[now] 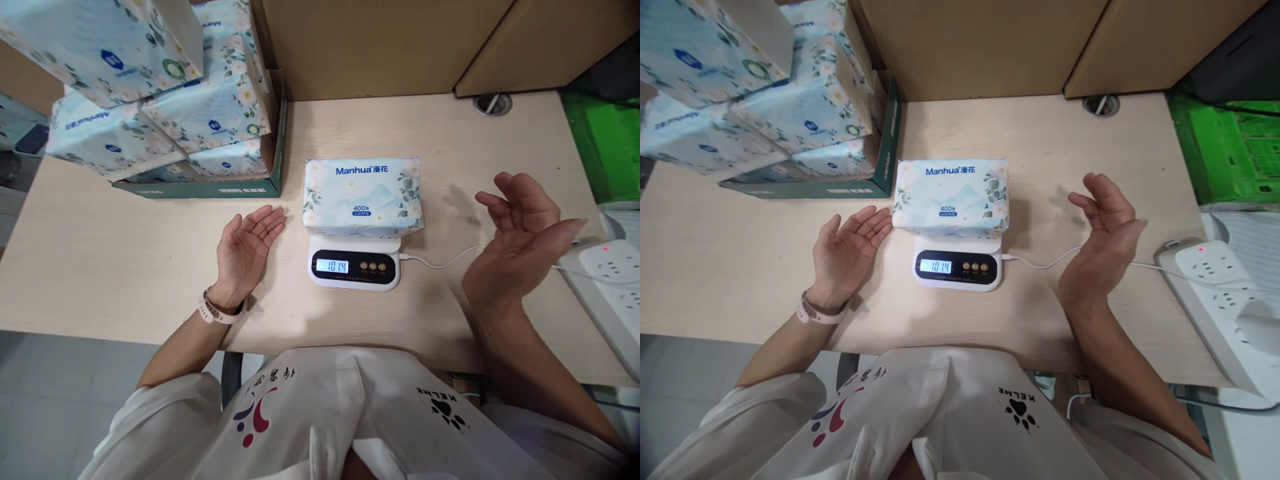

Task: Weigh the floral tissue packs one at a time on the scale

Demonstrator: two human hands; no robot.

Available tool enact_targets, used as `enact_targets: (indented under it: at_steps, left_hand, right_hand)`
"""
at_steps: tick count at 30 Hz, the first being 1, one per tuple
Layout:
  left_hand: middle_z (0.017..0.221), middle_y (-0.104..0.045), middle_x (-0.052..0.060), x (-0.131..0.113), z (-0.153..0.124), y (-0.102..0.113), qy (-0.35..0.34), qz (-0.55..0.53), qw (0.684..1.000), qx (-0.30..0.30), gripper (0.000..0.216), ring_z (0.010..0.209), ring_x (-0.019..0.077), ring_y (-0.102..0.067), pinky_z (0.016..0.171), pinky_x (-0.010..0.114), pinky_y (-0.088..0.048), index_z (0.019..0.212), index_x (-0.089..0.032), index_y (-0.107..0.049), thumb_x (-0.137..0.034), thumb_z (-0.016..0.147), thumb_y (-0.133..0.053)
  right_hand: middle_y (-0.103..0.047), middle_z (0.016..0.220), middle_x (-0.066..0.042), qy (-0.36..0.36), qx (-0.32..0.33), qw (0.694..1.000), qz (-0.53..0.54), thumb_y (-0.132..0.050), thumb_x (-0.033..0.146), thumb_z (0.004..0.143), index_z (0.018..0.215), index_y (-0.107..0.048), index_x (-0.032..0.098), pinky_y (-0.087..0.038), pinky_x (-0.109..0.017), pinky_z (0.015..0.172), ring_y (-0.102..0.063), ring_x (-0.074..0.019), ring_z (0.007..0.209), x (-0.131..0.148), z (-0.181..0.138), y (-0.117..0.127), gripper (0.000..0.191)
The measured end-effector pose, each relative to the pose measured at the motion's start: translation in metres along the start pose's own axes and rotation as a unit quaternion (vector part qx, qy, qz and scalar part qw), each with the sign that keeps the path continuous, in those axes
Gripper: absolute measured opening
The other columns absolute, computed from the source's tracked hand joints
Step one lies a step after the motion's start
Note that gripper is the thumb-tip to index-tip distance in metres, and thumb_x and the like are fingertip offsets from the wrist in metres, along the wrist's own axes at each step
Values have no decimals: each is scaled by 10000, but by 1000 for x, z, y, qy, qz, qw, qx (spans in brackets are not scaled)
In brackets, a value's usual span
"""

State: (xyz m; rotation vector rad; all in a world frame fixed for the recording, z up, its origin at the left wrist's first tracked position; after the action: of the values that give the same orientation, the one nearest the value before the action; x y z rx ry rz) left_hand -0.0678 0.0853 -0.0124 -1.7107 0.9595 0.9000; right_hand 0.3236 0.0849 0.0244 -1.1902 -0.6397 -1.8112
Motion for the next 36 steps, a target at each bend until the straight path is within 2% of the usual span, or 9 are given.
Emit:
enact_targets:
  at_steps: [7, 13, 17, 22, 27, 32, 36]
  left_hand:
    - [1278, -802, 132, 1, 1, 1, 1, -2, 1000, 0, 463, 1377, 296, -678, 1272, 475, -465, 1078, -188, -807, -575, 974, -576]
    - [1266, -803, 137, 1, 1, 1, 2, -9, 1000, 3, 457, 1331, 281, -705, 1259, 459, -473, 1089, -169, -801, -555, 970, -589]
    - [1256, -805, 140, 1, 2, 2, 0, -13, 1000, 3, 456, 1302, 276, -720, 1247, 454, -480, 1077, -168, -800, -557, 962, -593]
    - [1249, -807, 137, 2, 3, 2, -1, -15, 1000, 5, 447, 1281, 267, -729, 1239, 447, -490, 1069, -170, -800, -546, 962, -584]
    - [1257, -803, 142, 1, 2, 2, -3, -8, 1000, 3, 452, 1292, 272, -723, 1242, 453, -490, 1069, -168, -791, -557, 956, -590]
    - [1251, -803, 141, 2, 3, 2, -5, -13, 1000, 7, 444, 1275, 266, -731, 1246, 449, -487, 1068, -166, -788, -549, 965, -587]
    - [1252, -802, 139, 2, 2, 1, -5, -18, 1000, 12, 442, 1255, 257, -738, 1246, 440, -486, 1073, -163, -788, -539, 980, -574]
  right_hand:
    - [-758, 1367, -115, 16, 5, 1000, 1, -44, 547, 1116, 1303, -769, 222, -518, -540, 1193, -696, -255, 1356, 3, -2, -1, 816]
    - [-764, 1337, -101, 43, 20, 999, -3, -109, 660, 1088, 1294, -765, 248, -530, -629, 1165, -717, -273, 1304, -4, 3, 1, 802]
    - [-767, 1325, -93, 57, 24, 998, 12, -123, 649, 1094, 1294, -772, 267, -515, -642, 1163, -718, -266, 1286, -7, 3, 1, 779]
    - [-747, 1349, -109, 50, 23, 998, -6, -53, 662, 1082, 1317, -755, 253, -507, -640, 1167, -744, -265, 1229, -7, 0, -1, 846]
    - [-748, 1360, -126, 44, 22, 999, -22, -74, 663, 1083, 1322, -754, 249, -499, -646, 1161, -757, -274, 1200, -6, -1, 0, 831]
    - [-726, 1393, -138, 34, 34, 997, -64, -18, 667, 1070, 1347, -733, 247, -509, -638, 1162, -749, -294, 1243, -4, -2, -2, 874]
    - [-736, 1377, -143, 31, 30, 998, -51, -132, 627, 1089, 1321, -747, 236, -523, -623, 1152, -756, -296, 1222, -5, -2, -1, 764]
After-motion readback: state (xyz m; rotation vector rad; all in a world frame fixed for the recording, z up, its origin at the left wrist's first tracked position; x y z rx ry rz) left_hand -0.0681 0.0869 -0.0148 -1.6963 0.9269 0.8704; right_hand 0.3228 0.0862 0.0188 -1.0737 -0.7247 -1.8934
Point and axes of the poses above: each hand's wrist, its own z-axis towards the middle knuckle, its own y-axis out of the back of the hand, x = y × z, the point moved 8 cm from there along z, towards the middle knuckle
